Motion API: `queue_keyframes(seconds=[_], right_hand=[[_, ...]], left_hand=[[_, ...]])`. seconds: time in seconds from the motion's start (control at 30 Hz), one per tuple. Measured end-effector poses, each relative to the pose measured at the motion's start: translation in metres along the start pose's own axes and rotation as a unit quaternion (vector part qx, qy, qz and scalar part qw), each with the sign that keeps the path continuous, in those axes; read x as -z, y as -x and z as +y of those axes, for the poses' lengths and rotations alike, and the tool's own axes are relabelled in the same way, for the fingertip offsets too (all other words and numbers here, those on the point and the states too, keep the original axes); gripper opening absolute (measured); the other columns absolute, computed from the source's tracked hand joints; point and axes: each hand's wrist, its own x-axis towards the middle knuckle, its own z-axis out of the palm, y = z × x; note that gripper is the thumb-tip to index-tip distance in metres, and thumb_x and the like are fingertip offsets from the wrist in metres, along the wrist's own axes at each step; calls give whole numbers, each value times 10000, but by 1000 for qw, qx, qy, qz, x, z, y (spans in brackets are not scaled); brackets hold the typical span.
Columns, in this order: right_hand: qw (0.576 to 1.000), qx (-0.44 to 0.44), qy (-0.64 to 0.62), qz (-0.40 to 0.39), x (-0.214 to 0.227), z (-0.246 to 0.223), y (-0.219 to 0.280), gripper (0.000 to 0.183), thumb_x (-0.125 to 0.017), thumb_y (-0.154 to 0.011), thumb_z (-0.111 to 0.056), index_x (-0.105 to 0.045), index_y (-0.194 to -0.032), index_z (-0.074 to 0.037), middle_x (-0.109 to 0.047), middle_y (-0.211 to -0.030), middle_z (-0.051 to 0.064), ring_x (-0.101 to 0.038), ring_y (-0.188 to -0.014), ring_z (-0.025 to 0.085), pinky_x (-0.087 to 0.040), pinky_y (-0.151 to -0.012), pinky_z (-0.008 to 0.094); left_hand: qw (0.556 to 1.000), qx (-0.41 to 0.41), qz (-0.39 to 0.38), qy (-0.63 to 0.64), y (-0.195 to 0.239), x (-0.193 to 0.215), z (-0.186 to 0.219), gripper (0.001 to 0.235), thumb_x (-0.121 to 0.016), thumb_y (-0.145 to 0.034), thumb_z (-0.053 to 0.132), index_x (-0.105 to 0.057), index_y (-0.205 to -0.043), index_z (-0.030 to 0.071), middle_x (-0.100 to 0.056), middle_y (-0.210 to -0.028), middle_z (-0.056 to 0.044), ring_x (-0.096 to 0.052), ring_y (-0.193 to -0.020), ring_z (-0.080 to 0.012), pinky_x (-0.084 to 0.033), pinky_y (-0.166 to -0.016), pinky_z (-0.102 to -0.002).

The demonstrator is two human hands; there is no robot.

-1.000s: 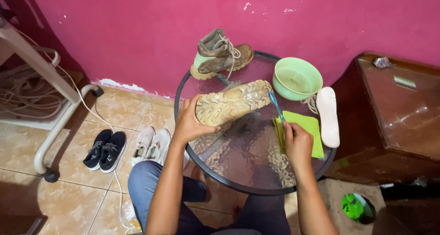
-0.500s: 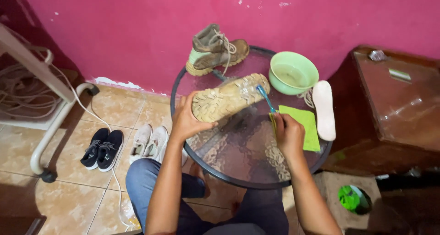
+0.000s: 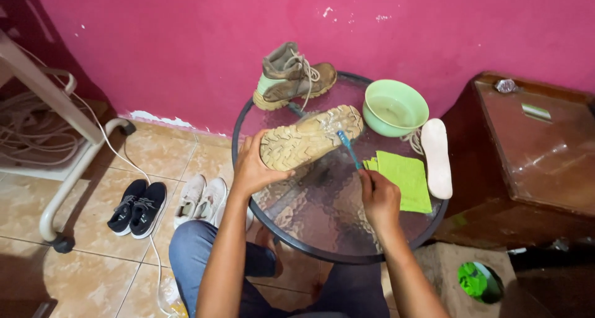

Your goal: The person scrubs the sole of a hiking boot with a toothbrush and water from a bowl, then wipes the sole with a green cloth. The person repeats the scrubbing and wiping process on the boot's sole.

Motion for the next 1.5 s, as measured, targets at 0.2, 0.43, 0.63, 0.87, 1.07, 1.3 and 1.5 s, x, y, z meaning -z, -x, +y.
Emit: queue_keyframes(seconds=[0.2,0.43,0.63,0.87,1.07,1.3,1.5], right_hand=[[997,10,64,-37,-8,3,-27,351,-587,-1050,-383,-719,-874,-109,-706,-713,175,-709,-781,427,-557,-713,532],[999,6,27,-21,-6,-8,13,274,-625,-1038,-300,-713,-881,-93,-706,-740,196,-707,-798,432,-552,-650,548],[989,21,128,-67,-29,0,-15,425,-543,-1055,-474,-685,-857,-125,-719,-744,168,-723,-794,412,-567,-720,557],[975,-34,143,-167,-10,-30,-5,285,-566,-1008,-487,-744,-999,-264,-757,-858,103,-723,-904,381,-578,-811,524],[977,-53,109,-176,24,-29,-29,231,-674,-975,-413,-805,-982,-223,-770,-831,116,-715,-920,415,-558,-790,544],[976,-10,124,-176,51,-26,-61,271,-682,-966,-477,-819,-984,-244,-762,-844,143,-701,-953,418,-540,-814,544],[975,63,68,-202,4,-47,-59,280,-700,-941,-430,-816,-912,-176,-758,-799,167,-712,-890,434,-555,-807,558]], left_hand=[[999,-24,19,-21,1,-4,-6,1139,-1011,-350,409,-589,-1380,168,-637,-1072,-216,-631,-1126,-440,-463,-1030,-500],[998,-39,28,-27,0,-5,-8,1128,-1000,-331,388,-605,-1367,182,-649,-1042,-198,-645,-1090,-429,-475,-1002,-503],[998,-50,27,-22,3,-8,-11,1135,-1003,-340,410,-596,-1371,169,-641,-1068,-209,-632,-1095,-436,-460,-1015,-492],[999,-35,10,-36,4,-9,-15,1170,-991,-312,434,-585,-1387,216,-641,-1070,-173,-632,-1103,-401,-457,-1016,-476],[998,-43,15,-42,7,-7,-7,1161,-999,-319,429,-581,-1382,218,-633,-1073,-158,-623,-1107,-380,-451,-1015,-462],[998,-53,13,-39,6,-10,-13,1169,-1002,-331,455,-563,-1392,239,-622,-1112,-135,-608,-1137,-360,-448,-1027,-452],[996,-65,14,-55,7,-11,-19,1157,-1000,-337,454,-568,-1389,242,-619,-1114,-134,-606,-1144,-360,-453,-1022,-452]])
